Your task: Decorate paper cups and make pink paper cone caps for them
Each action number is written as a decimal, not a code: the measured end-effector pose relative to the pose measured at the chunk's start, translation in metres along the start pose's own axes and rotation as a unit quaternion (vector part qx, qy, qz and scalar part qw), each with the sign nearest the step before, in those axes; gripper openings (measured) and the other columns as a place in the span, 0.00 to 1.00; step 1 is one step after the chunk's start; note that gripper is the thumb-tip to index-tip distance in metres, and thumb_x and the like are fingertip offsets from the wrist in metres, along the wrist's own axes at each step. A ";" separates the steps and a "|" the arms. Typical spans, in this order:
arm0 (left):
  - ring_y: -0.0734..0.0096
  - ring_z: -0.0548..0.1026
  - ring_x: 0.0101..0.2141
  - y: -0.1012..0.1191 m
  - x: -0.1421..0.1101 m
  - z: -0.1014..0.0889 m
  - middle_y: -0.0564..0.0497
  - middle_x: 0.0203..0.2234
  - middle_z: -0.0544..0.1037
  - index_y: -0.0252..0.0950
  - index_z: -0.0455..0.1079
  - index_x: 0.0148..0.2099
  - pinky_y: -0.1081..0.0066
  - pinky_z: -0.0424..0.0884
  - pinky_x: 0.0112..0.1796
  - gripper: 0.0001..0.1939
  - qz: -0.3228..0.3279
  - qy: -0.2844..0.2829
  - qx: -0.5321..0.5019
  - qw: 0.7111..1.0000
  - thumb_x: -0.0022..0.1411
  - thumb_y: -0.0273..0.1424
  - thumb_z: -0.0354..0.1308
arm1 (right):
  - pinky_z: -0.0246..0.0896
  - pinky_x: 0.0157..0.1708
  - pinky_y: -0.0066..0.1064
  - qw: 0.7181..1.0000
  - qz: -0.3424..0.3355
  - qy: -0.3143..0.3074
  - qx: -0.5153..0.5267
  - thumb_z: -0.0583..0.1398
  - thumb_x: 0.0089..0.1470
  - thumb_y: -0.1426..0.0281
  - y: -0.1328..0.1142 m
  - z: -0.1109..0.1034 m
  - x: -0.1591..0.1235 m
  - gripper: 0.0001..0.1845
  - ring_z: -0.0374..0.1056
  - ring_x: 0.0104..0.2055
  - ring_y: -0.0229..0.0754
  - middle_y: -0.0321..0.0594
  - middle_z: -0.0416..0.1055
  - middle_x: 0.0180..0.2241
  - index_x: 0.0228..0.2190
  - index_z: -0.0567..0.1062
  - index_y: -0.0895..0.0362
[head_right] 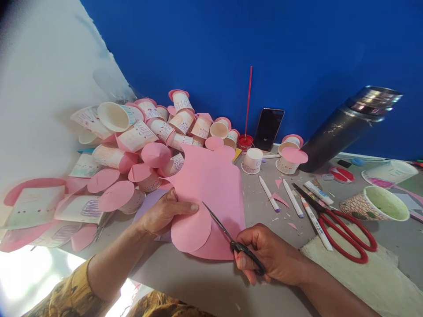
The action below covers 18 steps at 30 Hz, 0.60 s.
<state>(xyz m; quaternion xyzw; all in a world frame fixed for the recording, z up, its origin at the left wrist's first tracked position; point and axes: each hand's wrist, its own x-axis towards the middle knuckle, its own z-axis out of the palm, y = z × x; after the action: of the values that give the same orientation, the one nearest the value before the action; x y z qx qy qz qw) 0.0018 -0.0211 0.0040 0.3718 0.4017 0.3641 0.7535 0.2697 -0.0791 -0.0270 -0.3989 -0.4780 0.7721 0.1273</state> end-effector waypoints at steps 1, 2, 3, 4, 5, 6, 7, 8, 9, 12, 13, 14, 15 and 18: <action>0.62 0.79 0.31 0.001 0.000 0.001 0.49 0.28 0.82 0.34 0.78 0.36 0.63 0.74 0.38 0.19 -0.002 0.002 0.000 1.000 0.40 0.32 0.79 | 0.41 0.13 0.21 1.000 0.002 0.001 -0.002 0.70 0.41 0.37 0.000 0.000 0.000 0.36 0.52 0.14 0.27 0.31 0.67 0.16 0.25 0.69 0.57; 0.62 0.79 0.32 0.002 -0.001 0.001 0.49 0.28 0.82 0.34 0.79 0.37 0.63 0.74 0.37 0.20 -0.003 0.005 -0.001 1.000 0.40 0.31 0.79 | 0.41 0.13 0.21 1.000 0.004 0.001 -0.003 0.70 0.42 0.38 0.001 0.000 0.000 0.35 0.51 0.14 0.27 0.31 0.67 0.16 0.25 0.69 0.57; 0.61 0.79 0.32 0.002 -0.001 0.002 0.49 0.29 0.82 0.34 0.79 0.37 0.64 0.74 0.37 0.20 -0.004 0.006 -0.003 1.000 0.40 0.31 0.79 | 0.41 0.13 0.21 1.000 0.008 0.000 -0.001 0.70 0.43 0.39 0.001 -0.001 0.000 0.34 0.50 0.14 0.26 0.31 0.67 0.16 0.25 0.70 0.57; 0.61 0.80 0.32 0.003 -0.001 0.002 0.49 0.28 0.82 0.34 0.79 0.37 0.64 0.74 0.36 0.20 -0.005 0.008 -0.003 1.000 0.40 0.31 0.78 | 0.41 0.13 0.21 1.000 0.013 -0.001 0.001 0.71 0.43 0.41 0.002 -0.001 0.000 0.33 0.50 0.14 0.26 0.30 0.67 0.16 0.26 0.70 0.57; 0.62 0.80 0.31 0.003 -0.001 0.003 0.49 0.28 0.82 0.34 0.79 0.36 0.64 0.74 0.35 0.19 -0.005 0.010 -0.002 1.000 0.40 0.31 0.78 | 0.41 0.13 0.21 1.000 0.017 -0.001 0.002 0.71 0.44 0.42 0.002 -0.001 0.001 0.32 0.49 0.14 0.26 0.30 0.68 0.16 0.26 0.70 0.58; 0.62 0.79 0.30 0.003 -0.002 0.003 0.49 0.27 0.82 0.33 0.78 0.35 0.65 0.74 0.34 0.18 -0.008 0.010 0.000 1.000 0.40 0.31 0.78 | 0.41 0.13 0.21 1.000 0.019 0.000 0.005 0.71 0.44 0.43 0.003 -0.002 0.001 0.31 0.49 0.14 0.26 0.30 0.68 0.16 0.26 0.71 0.58; 0.62 0.79 0.29 0.003 -0.002 0.003 0.49 0.26 0.82 0.33 0.78 0.34 0.65 0.74 0.34 0.18 -0.011 0.007 0.003 1.000 0.40 0.31 0.78 | 0.42 0.13 0.21 1.000 0.019 0.001 0.005 0.71 0.45 0.44 0.003 -0.002 0.002 0.30 0.50 0.14 0.26 0.30 0.68 0.16 0.26 0.71 0.58; 0.63 0.79 0.29 0.003 -0.002 0.003 0.49 0.26 0.82 0.33 0.79 0.34 0.66 0.74 0.33 0.17 -0.015 0.002 0.006 1.000 0.41 0.31 0.78 | 0.42 0.13 0.21 1.000 0.017 0.004 0.004 0.71 0.45 0.44 0.003 -0.002 0.003 0.30 0.50 0.14 0.26 0.30 0.68 0.16 0.26 0.71 0.58; 0.63 0.79 0.28 0.002 -0.002 0.002 0.48 0.26 0.82 0.33 0.79 0.34 0.66 0.73 0.32 0.17 -0.021 -0.004 0.008 1.000 0.41 0.31 0.78 | 0.42 0.13 0.21 1.000 0.016 0.006 0.001 0.71 0.45 0.44 0.002 -0.001 0.003 0.30 0.50 0.14 0.26 0.30 0.68 0.16 0.26 0.71 0.58; 0.63 0.79 0.28 0.001 -0.001 0.001 0.47 0.27 0.83 0.33 0.80 0.36 0.67 0.73 0.30 0.17 -0.035 -0.016 0.018 0.999 0.42 0.32 0.77 | 0.43 0.13 0.21 1.000 0.019 0.013 -0.002 0.72 0.42 0.42 0.001 -0.001 0.003 0.32 0.52 0.14 0.27 0.31 0.68 0.16 0.25 0.70 0.57; 0.63 0.79 0.27 0.001 0.000 0.000 0.47 0.27 0.83 0.33 0.80 0.35 0.67 0.73 0.30 0.17 -0.038 -0.017 0.023 0.999 0.42 0.33 0.76 | 0.42 0.13 0.21 1.000 0.020 0.014 -0.003 0.72 0.41 0.41 0.001 0.000 0.003 0.33 0.52 0.14 0.27 0.31 0.68 0.16 0.25 0.70 0.57; 0.63 0.79 0.27 0.001 0.000 0.000 0.47 0.27 0.83 0.33 0.80 0.35 0.67 0.72 0.29 0.16 -0.039 -0.016 0.030 0.999 0.42 0.33 0.76 | 0.42 0.13 0.21 1.000 0.020 0.016 -0.005 0.71 0.41 0.40 0.001 0.000 0.003 0.34 0.52 0.14 0.27 0.31 0.68 0.16 0.24 0.70 0.57; 0.63 0.79 0.27 0.001 0.000 -0.001 0.47 0.27 0.83 0.33 0.79 0.34 0.68 0.72 0.29 0.16 -0.039 -0.016 0.035 0.999 0.42 0.33 0.76 | 0.42 0.13 0.21 1.000 0.020 0.017 -0.007 0.71 0.41 0.39 0.001 -0.001 0.002 0.34 0.52 0.14 0.27 0.31 0.68 0.16 0.24 0.70 0.57; 0.62 0.79 0.28 0.001 0.000 -0.001 0.47 0.27 0.83 0.33 0.79 0.34 0.67 0.72 0.30 0.15 -0.038 -0.020 0.042 0.998 0.43 0.32 0.75 | 0.43 0.14 0.21 1.000 0.016 0.022 -0.015 0.71 0.43 0.39 0.003 -0.002 0.002 0.34 0.53 0.15 0.28 0.31 0.68 0.16 0.25 0.71 0.57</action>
<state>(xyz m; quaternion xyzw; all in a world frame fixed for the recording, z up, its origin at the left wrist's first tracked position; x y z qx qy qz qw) 0.0005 -0.0198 0.0044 0.3948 0.4149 0.3104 0.7587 0.2706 -0.0784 -0.0305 -0.4250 -0.4798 0.7582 0.1194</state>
